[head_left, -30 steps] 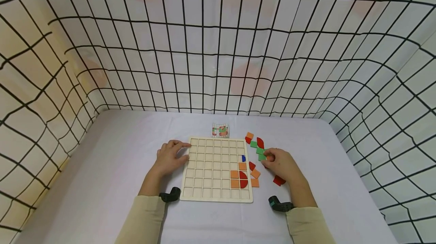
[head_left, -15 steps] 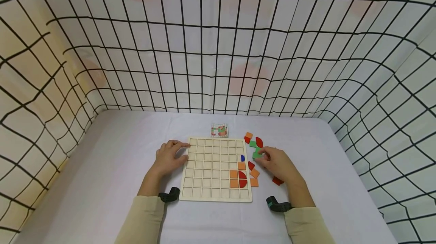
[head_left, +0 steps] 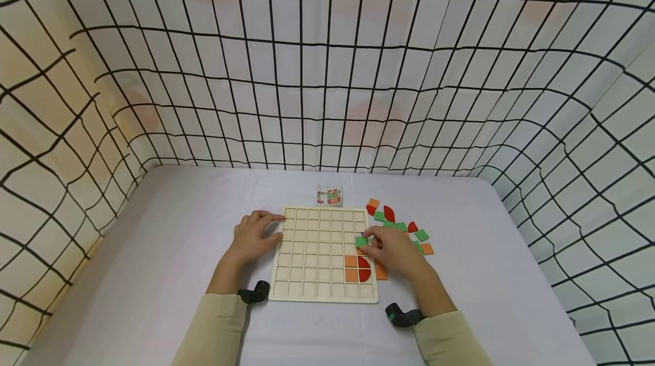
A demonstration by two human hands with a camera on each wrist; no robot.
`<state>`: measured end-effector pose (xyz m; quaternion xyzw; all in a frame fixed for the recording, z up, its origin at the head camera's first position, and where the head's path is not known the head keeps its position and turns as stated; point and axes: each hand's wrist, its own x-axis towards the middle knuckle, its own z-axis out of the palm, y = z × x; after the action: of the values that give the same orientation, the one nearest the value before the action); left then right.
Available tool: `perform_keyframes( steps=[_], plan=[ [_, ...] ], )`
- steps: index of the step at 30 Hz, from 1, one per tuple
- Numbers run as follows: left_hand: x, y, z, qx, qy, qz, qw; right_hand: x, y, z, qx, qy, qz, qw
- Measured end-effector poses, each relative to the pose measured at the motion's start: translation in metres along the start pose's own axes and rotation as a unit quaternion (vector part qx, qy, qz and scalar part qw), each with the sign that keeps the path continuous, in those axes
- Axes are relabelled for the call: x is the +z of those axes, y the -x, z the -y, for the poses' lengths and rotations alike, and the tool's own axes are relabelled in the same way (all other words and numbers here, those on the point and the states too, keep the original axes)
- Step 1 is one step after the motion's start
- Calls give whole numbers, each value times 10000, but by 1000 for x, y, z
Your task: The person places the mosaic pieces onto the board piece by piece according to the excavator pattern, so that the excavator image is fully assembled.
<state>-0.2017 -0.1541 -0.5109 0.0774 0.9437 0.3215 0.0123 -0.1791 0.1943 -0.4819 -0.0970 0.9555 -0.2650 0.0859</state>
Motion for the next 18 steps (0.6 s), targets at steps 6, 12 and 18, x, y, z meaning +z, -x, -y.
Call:
perform_keyframes(
  steps=[6, 12, 18],
  plan=[
    [-1, 1, -1, 26, 4, -13, 10000, 10, 0, 7, -327, 9, 38, 9995],
    [-1, 0, -1, -12, 43, 55, 10000, 14, 0, 12, -325, -47, 57, 9994],
    [-1, 0, -2, -21, 38, 69, 10000, 14, 0, 11, -227, 95, -33, 9997]
  ],
)
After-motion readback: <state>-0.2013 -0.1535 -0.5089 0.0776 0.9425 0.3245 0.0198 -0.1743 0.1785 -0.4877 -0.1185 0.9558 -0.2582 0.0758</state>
